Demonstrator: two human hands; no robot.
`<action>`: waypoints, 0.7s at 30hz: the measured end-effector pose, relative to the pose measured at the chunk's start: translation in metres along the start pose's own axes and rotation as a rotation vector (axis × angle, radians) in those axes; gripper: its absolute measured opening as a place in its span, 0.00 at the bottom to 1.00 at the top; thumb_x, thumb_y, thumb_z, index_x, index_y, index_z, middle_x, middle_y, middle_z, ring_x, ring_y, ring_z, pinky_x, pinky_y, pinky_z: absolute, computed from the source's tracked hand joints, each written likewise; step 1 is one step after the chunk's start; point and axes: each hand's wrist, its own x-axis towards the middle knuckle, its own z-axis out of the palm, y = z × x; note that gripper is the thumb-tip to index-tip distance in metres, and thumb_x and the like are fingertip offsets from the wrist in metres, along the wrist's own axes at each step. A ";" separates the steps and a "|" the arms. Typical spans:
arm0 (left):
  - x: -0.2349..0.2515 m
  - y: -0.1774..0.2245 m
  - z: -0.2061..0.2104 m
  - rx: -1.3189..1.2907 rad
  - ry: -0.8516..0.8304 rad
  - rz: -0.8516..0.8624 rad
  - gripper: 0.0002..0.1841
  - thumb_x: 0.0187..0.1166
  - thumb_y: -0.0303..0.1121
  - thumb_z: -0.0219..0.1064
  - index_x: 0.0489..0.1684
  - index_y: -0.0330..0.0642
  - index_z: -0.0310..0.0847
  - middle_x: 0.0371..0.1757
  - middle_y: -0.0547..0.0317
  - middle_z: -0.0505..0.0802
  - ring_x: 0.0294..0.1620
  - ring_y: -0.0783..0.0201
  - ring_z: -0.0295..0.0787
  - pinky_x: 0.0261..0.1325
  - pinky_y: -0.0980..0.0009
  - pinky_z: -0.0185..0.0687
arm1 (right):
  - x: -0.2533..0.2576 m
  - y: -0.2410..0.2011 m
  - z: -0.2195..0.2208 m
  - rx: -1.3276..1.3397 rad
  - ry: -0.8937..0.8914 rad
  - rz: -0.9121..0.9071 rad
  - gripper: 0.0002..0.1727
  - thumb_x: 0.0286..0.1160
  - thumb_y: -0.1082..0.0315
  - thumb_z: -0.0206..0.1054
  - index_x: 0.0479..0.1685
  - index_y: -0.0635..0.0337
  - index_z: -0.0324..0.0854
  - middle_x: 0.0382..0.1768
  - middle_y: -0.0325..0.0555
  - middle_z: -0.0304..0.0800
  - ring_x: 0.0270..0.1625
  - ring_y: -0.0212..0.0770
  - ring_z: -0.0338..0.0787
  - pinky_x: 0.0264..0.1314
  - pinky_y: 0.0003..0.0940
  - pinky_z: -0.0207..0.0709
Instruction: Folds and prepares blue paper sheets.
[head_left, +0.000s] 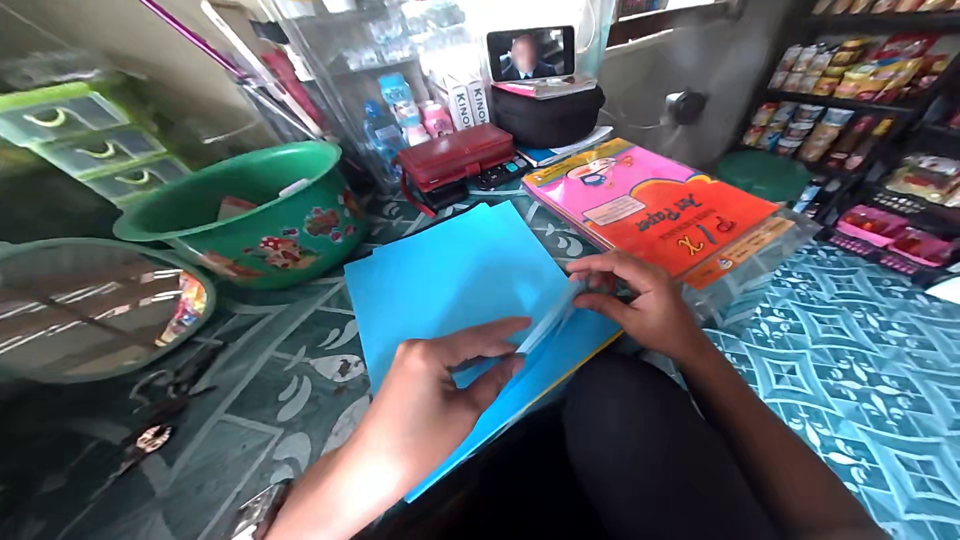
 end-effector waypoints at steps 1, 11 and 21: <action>0.000 0.001 0.000 -0.020 0.009 -0.017 0.16 0.76 0.37 0.72 0.60 0.45 0.90 0.43 0.72 0.98 0.44 0.83 0.94 0.51 0.85 0.89 | 0.000 0.000 0.000 -0.002 -0.003 0.008 0.17 0.72 0.62 0.76 0.57 0.62 0.88 0.45 0.38 0.93 0.43 0.23 0.86 0.46 0.17 0.81; 0.001 -0.007 0.007 -0.077 -0.045 0.037 0.17 0.78 0.39 0.72 0.61 0.43 0.87 0.49 0.70 0.96 0.52 0.80 0.92 0.59 0.81 0.88 | -0.001 0.003 0.000 0.061 -0.004 0.000 0.07 0.74 0.70 0.73 0.44 0.62 0.90 0.42 0.39 0.93 0.43 0.25 0.89 0.49 0.20 0.85; -0.001 -0.009 0.008 0.059 0.040 0.054 0.12 0.83 0.34 0.61 0.51 0.48 0.92 0.41 0.70 0.94 0.38 0.87 0.85 0.44 0.89 0.81 | -0.001 0.000 -0.001 0.036 -0.020 0.050 0.21 0.74 0.65 0.74 0.63 0.66 0.83 0.55 0.43 0.92 0.47 0.26 0.89 0.51 0.20 0.84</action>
